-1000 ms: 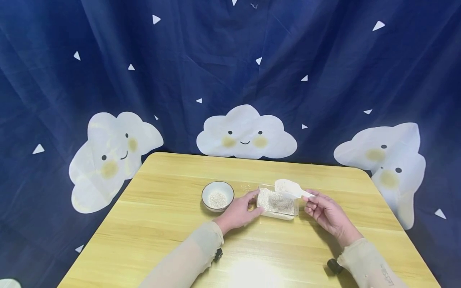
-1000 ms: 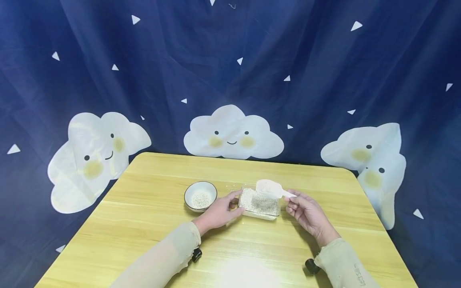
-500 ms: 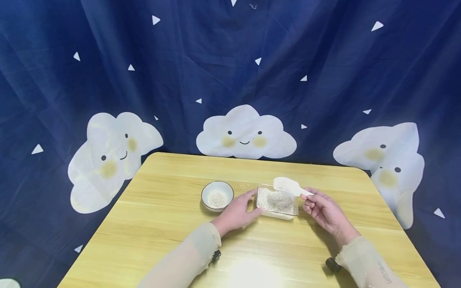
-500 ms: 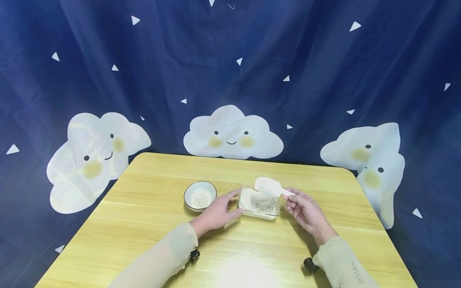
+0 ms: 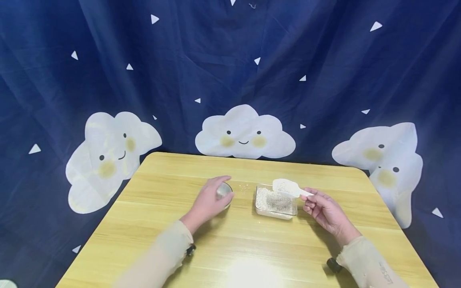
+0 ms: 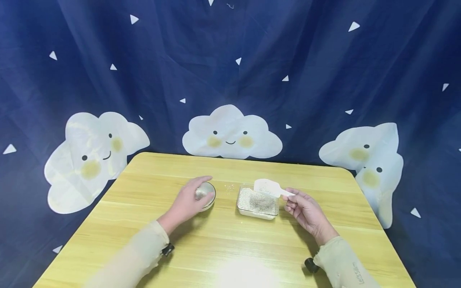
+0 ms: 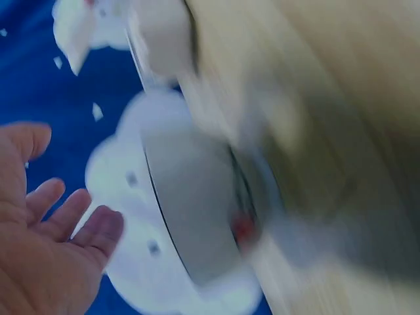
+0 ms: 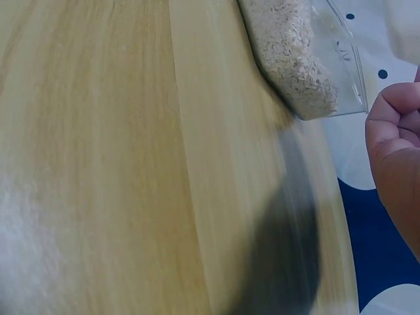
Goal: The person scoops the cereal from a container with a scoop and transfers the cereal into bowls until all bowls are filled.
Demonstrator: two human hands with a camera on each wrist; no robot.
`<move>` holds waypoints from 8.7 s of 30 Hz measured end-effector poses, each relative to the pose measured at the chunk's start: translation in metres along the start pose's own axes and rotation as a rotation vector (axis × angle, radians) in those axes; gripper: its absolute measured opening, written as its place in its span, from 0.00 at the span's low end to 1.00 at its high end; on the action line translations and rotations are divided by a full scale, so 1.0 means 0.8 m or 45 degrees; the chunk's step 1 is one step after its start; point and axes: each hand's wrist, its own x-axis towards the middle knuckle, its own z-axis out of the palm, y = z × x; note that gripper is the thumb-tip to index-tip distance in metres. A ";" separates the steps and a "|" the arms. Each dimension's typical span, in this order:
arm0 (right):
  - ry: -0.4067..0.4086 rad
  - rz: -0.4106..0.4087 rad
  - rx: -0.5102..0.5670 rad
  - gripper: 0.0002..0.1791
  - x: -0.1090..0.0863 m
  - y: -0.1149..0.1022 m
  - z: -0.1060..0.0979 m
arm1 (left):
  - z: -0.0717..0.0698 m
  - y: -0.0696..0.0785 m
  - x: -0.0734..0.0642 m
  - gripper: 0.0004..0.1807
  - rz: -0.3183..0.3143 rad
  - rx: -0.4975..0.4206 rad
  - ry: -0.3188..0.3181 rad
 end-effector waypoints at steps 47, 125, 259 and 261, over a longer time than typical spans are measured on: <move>0.098 0.119 -0.223 0.17 0.081 0.030 0.102 | -0.038 -0.101 -0.033 0.52 -0.190 0.006 -0.271; -0.259 -1.470 -2.392 0.15 0.096 0.095 0.204 | -0.036 -0.104 -0.034 0.52 -0.199 -0.059 -0.264; 0.565 -0.161 -1.823 0.13 -0.023 -0.043 0.079 | 0.096 0.024 0.025 0.41 -0.018 -0.006 -0.535; 0.548 -0.198 -1.865 0.13 -0.022 -0.043 0.079 | 0.096 0.025 0.025 0.41 -0.024 -0.011 -0.536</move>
